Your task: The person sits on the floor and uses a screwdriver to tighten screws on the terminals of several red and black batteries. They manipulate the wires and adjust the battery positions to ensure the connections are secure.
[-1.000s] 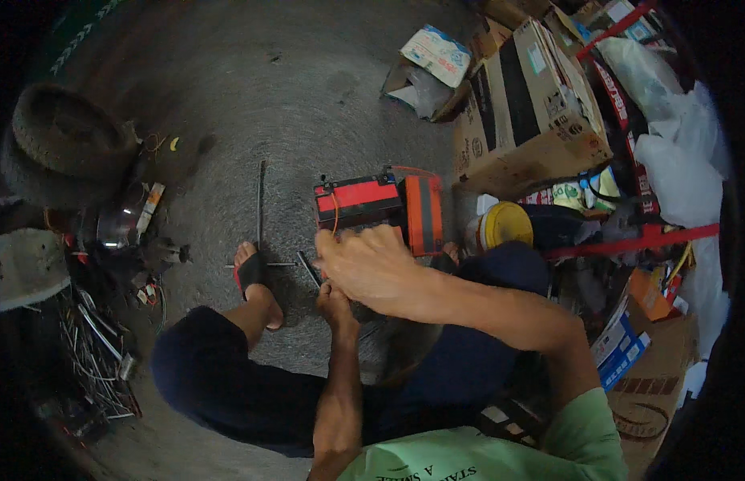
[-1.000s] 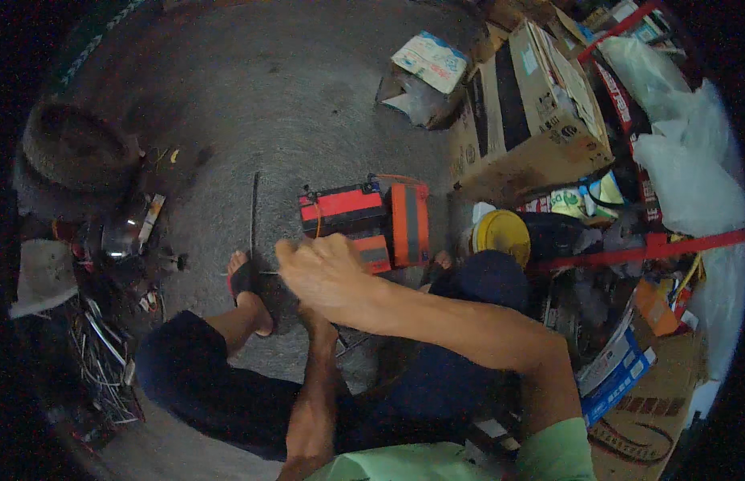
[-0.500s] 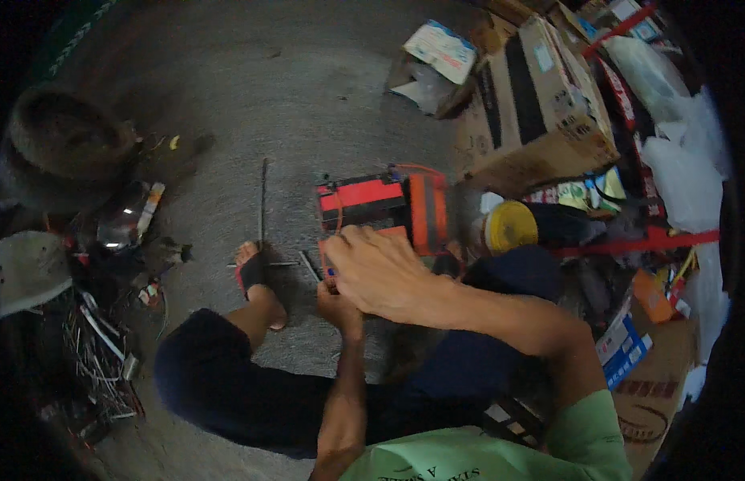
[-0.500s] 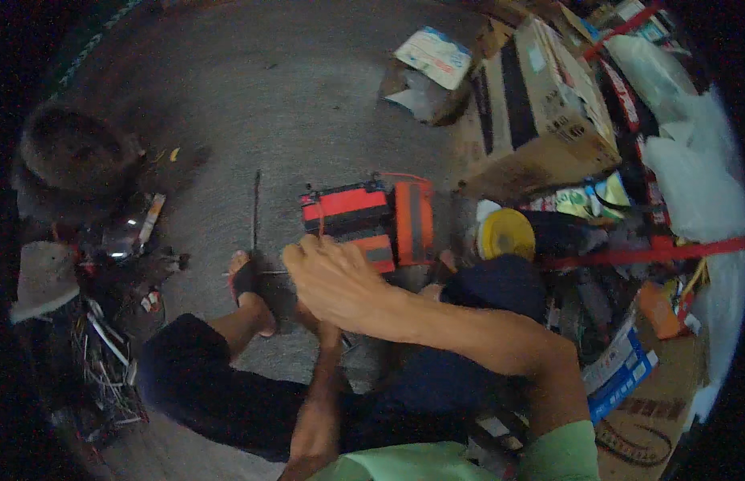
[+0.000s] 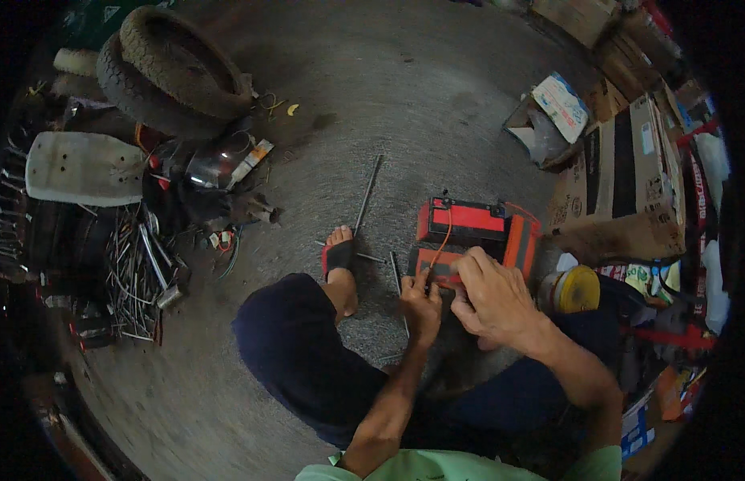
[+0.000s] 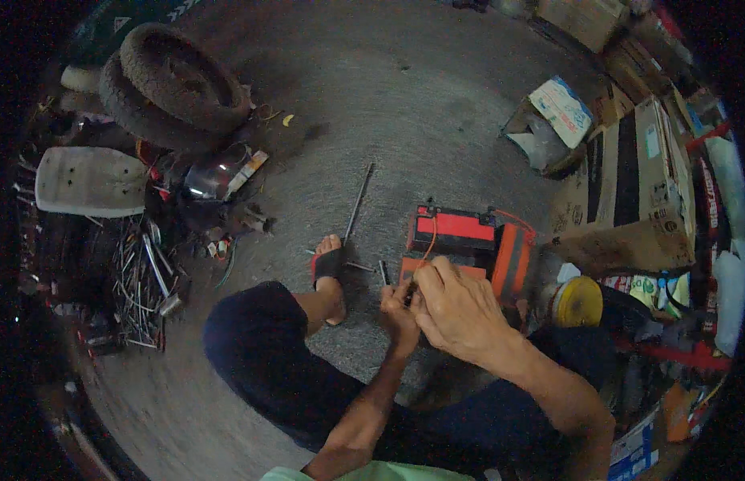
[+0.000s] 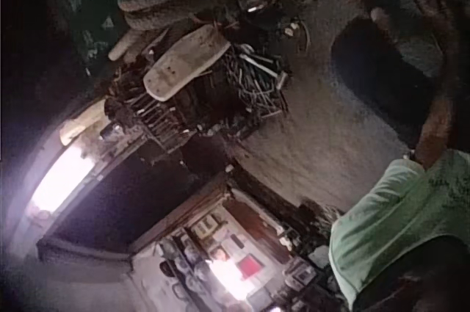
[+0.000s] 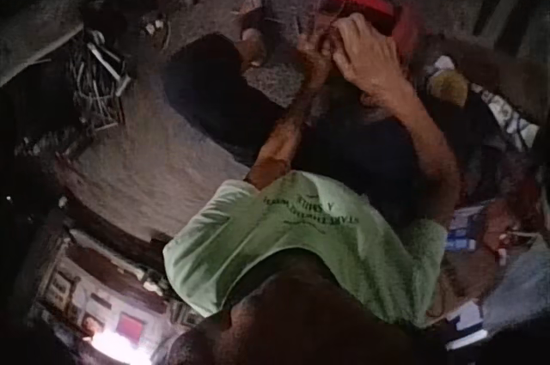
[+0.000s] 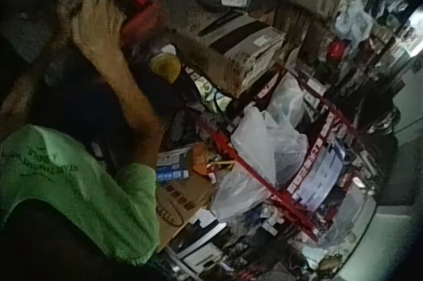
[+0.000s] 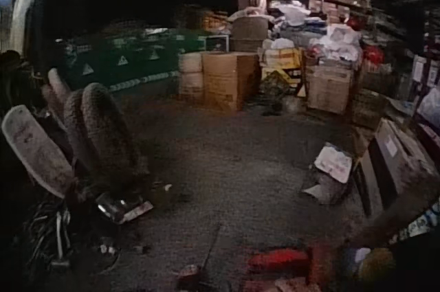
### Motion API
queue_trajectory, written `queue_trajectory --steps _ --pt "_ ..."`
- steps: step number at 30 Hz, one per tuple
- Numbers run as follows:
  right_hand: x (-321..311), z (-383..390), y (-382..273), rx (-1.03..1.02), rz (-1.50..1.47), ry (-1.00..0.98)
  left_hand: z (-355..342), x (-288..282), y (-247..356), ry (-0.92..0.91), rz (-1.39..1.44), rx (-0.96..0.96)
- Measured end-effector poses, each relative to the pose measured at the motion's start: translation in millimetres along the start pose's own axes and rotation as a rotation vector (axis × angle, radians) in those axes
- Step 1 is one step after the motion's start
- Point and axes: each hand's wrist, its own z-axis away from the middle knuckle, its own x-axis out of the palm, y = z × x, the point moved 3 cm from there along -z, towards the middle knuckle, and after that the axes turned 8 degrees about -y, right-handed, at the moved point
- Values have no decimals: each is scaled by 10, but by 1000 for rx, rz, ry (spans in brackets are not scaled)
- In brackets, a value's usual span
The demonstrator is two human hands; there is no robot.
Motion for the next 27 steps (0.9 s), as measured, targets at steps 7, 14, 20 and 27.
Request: queue_trajectory --steps 7,14,20,27 --pt "124 -2 73 89 112 -76 -25 -25 72 -39 7 -90" --pt "134 -25 -72 131 153 -166 23 -40 38 -27 36 -75" --pt "118 -18 4 -16 122 -29 -11 -50 2 -2 87 -93" --pt "106 29 43 240 140 -260 2 11 -40 13 155 -172"
